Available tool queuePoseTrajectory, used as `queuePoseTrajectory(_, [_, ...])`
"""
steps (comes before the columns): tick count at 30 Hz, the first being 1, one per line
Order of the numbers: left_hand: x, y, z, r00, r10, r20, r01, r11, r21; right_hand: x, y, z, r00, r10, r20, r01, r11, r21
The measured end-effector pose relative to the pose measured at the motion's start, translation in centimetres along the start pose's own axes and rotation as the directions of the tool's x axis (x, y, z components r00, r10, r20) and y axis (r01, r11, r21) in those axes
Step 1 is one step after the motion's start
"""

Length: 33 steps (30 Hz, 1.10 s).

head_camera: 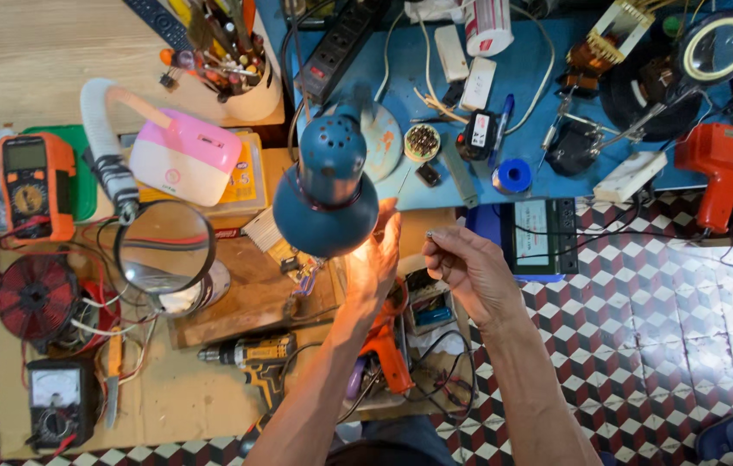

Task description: The person works on a green circuit board with a heatsink, using a magnifying glass, screwdriver, and soldering iron. They inspect components, adjust connections, and use a multimeter to test the board.

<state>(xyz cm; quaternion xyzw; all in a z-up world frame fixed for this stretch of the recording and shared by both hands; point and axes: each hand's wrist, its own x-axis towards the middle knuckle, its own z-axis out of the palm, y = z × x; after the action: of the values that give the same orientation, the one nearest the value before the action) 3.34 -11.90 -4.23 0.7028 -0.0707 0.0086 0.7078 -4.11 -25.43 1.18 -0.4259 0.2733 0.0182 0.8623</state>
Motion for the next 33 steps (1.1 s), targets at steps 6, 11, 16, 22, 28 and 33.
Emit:
queuePoseTrajectory(6, [-7.7,4.5,-8.0,0.857,-0.357,0.373,0.5,0.75,-0.432,-3.6,4.8,2.4,0.994,0.087,0.072,-0.088,0.996,0.014])
queuePoseTrajectory(11, [-9.7,6.3,-12.0,0.891,-0.356,0.28,0.446,0.796,-0.408,-5.9,7.7,5.7,0.99,0.117,0.075,-0.109,0.989,-0.102])
queuePoseTrajectory(16, [-11.0,5.5,-14.8,0.855,-0.42,0.305,0.516,0.629,-0.581,-7.4,9.6,8.9,0.998,0.048,0.039,-0.038,0.975,-0.219])
queuePoseTrajectory(22, [-11.8,3.9,-16.3,0.859,-0.389,0.332,0.503,0.519,-0.691,-8.4,10.4,10.9,0.999,-0.004,0.036,0.018,0.923,-0.385])
queuePoseTrajectory(28, [-12.0,3.3,-16.9,0.844,-0.464,0.269,0.512,0.547,-0.663,-7.2,11.7,11.0,0.999,0.043,0.017,-0.034,0.937,-0.348])
queuePoseTrajectory(33, [-11.7,3.5,-17.1,0.857,-0.457,0.238,0.498,0.615,-0.611,-6.5,12.3,10.5,0.999,0.048,0.012,-0.04,0.929,-0.368])
